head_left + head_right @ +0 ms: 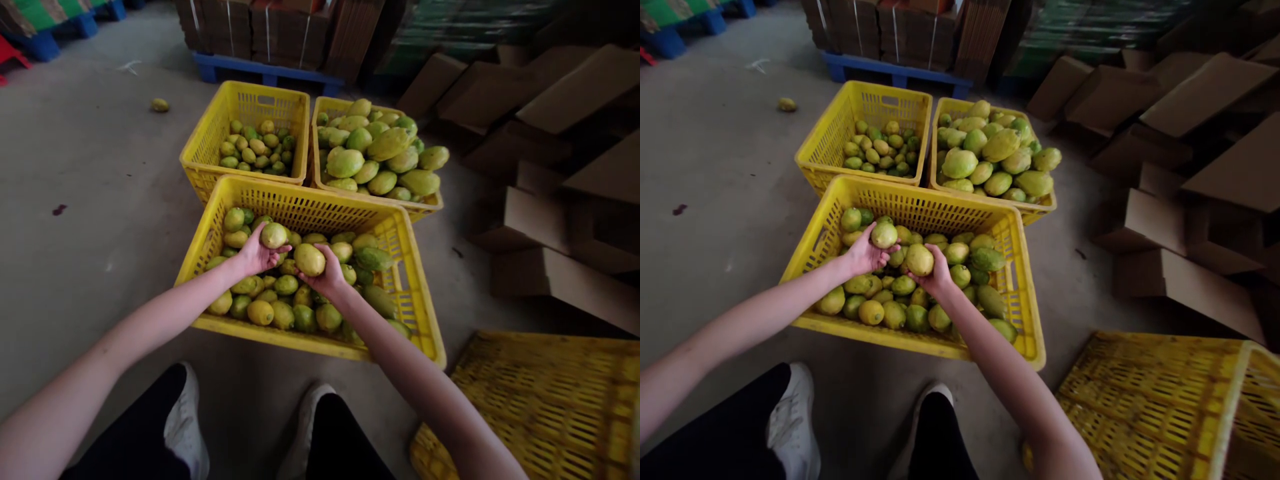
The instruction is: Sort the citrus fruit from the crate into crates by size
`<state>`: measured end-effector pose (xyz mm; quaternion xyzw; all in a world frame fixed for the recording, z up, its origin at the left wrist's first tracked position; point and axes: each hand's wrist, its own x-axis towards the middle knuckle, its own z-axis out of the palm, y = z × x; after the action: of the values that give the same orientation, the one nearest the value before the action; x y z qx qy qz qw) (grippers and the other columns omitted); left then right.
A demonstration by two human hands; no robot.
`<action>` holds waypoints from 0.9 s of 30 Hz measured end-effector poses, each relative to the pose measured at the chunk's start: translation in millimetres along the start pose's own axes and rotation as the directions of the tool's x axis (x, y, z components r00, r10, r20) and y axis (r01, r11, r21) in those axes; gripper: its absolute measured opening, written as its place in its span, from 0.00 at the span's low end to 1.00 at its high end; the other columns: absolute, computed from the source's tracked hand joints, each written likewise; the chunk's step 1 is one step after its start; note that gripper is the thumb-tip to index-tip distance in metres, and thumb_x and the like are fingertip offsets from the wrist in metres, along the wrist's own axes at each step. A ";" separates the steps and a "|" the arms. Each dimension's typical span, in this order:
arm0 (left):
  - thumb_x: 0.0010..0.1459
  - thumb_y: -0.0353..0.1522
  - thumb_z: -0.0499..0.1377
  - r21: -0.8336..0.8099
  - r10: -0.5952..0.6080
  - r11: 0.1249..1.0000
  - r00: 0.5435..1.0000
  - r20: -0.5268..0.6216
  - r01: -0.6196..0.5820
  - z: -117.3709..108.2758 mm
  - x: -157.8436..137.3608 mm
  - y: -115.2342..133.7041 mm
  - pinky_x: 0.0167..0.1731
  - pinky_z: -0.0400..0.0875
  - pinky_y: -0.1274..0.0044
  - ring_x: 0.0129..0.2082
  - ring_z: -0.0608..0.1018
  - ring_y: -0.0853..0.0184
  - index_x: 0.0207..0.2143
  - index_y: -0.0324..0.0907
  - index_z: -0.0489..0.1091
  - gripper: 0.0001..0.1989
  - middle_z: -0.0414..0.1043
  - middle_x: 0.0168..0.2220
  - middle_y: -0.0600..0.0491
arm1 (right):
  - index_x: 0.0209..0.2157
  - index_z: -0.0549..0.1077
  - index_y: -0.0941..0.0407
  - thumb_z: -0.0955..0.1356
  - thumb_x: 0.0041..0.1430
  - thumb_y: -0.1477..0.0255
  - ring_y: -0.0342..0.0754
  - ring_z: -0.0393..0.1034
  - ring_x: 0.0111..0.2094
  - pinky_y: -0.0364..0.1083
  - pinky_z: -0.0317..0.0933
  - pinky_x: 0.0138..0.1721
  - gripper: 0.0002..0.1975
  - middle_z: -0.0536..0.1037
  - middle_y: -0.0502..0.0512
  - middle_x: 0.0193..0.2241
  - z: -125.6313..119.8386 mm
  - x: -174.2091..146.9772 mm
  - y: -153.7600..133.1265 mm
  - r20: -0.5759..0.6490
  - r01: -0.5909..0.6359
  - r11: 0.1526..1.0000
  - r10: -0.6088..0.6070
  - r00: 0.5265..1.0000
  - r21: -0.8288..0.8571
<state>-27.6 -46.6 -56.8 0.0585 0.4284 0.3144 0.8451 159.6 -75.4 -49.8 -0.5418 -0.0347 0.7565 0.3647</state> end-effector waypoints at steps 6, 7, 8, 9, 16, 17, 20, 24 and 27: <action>0.64 0.59 0.46 0.057 -0.099 0.993 0.994 -0.038 0.101 -9.8 14.4 -1.6 0.13 0.62 0.79 0.16 0.69 0.69 0.40 0.38 0.75 0.35 0.76 0.25 0.46 | 0.36 0.72 0.55 0.63 0.64 0.57 0.46 0.64 0.17 0.40 0.57 0.11 0.16 0.74 0.54 0.21 -12.2 16.3 5.0 0.017 -0.141 0.985 0.143 0.990 -0.095; 0.64 0.59 0.45 0.064 -0.114 0.991 0.993 -0.038 0.116 -10.8 15.6 -1.5 0.13 0.63 0.79 0.16 0.70 0.69 0.40 0.38 0.75 0.35 0.75 0.24 0.46 | 0.36 0.72 0.55 0.62 0.64 0.57 0.45 0.64 0.16 0.39 0.55 0.10 0.16 0.74 0.54 0.21 -13.5 17.9 5.2 0.030 -0.152 0.983 0.155 0.987 -0.100; 0.65 0.58 0.44 0.076 -0.131 0.988 0.990 -0.047 0.134 -11.3 16.3 -1.5 0.13 0.63 0.79 0.16 0.70 0.68 0.40 0.38 0.75 0.35 0.75 0.24 0.46 | 0.36 0.72 0.56 0.62 0.65 0.57 0.45 0.64 0.16 0.39 0.55 0.10 0.17 0.74 0.55 0.22 -14.4 19.0 5.0 0.038 -0.155 0.984 0.158 0.987 -0.090; 0.66 0.57 0.43 0.092 -0.148 0.984 0.987 -0.067 0.154 -11.5 16.5 -1.9 0.13 0.63 0.79 0.16 0.70 0.68 0.40 0.37 0.75 0.35 0.75 0.23 0.46 | 0.36 0.72 0.56 0.63 0.65 0.57 0.45 0.64 0.17 0.39 0.57 0.11 0.16 0.75 0.55 0.23 -15.0 19.7 4.5 0.041 -0.148 0.987 0.151 0.988 -0.065; 0.66 0.57 0.44 0.151 -0.214 0.955 0.948 -0.236 0.254 -16.5 18.4 -9.8 0.13 0.60 0.79 0.17 0.72 0.66 0.42 0.38 0.77 0.35 0.77 0.24 0.45 | 0.41 0.71 0.54 0.62 0.66 0.58 0.46 0.69 0.24 0.42 0.69 0.18 0.14 0.75 0.55 0.28 -17.5 16.8 -7.3 -0.028 -0.069 0.990 0.072 0.997 0.119; 0.65 0.57 0.43 0.146 -0.209 0.958 0.949 -0.235 0.247 -18.2 19.8 -9.8 0.13 0.60 0.78 0.17 0.72 0.65 0.42 0.37 0.77 0.36 0.76 0.24 0.45 | 0.42 0.71 0.55 0.62 0.66 0.58 0.46 0.69 0.24 0.42 0.69 0.17 0.15 0.75 0.56 0.29 -17.7 15.9 -9.1 -0.036 -0.069 0.989 0.074 0.997 0.134; 0.65 0.56 0.43 0.128 -0.174 0.971 0.965 -0.197 0.201 -21.8 23.5 -8.0 0.12 0.61 0.78 0.16 0.73 0.65 0.42 0.37 0.76 0.35 0.76 0.23 0.44 | 0.44 0.70 0.57 0.62 0.67 0.60 0.48 0.72 0.26 0.42 0.70 0.19 0.15 0.76 0.57 0.30 -16.9 14.7 -12.0 -0.076 -0.038 0.988 0.050 0.996 0.151; 0.66 0.52 0.49 0.160 -0.006 0.987 0.984 -0.180 0.036 -17.8 22.2 -9.4 0.18 0.69 0.77 0.20 0.75 0.66 0.42 0.39 0.74 0.27 0.76 0.27 0.46 | 0.43 0.68 0.53 0.66 0.63 0.67 0.49 0.76 0.32 0.48 0.76 0.27 0.08 0.77 0.55 0.33 -14.2 16.6 -6.6 -0.152 0.177 0.982 -0.184 0.971 -0.059; 0.58 0.42 0.65 0.350 0.350 0.893 0.925 -0.147 -0.283 -9.7 16.1 -15.4 0.33 0.76 0.76 0.31 0.79 0.65 0.45 0.44 0.70 0.16 0.77 0.35 0.50 | 0.43 0.67 0.50 0.74 0.52 0.70 0.50 0.76 0.39 0.48 0.77 0.33 0.17 0.77 0.52 0.40 -14.3 16.5 1.2 -0.144 0.387 0.884 -0.433 0.890 -0.262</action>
<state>-20.5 -51.2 -79.6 0.2321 0.5438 0.3784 0.7122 168.6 -71.4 -69.3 -0.6326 -0.1985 0.5949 0.4544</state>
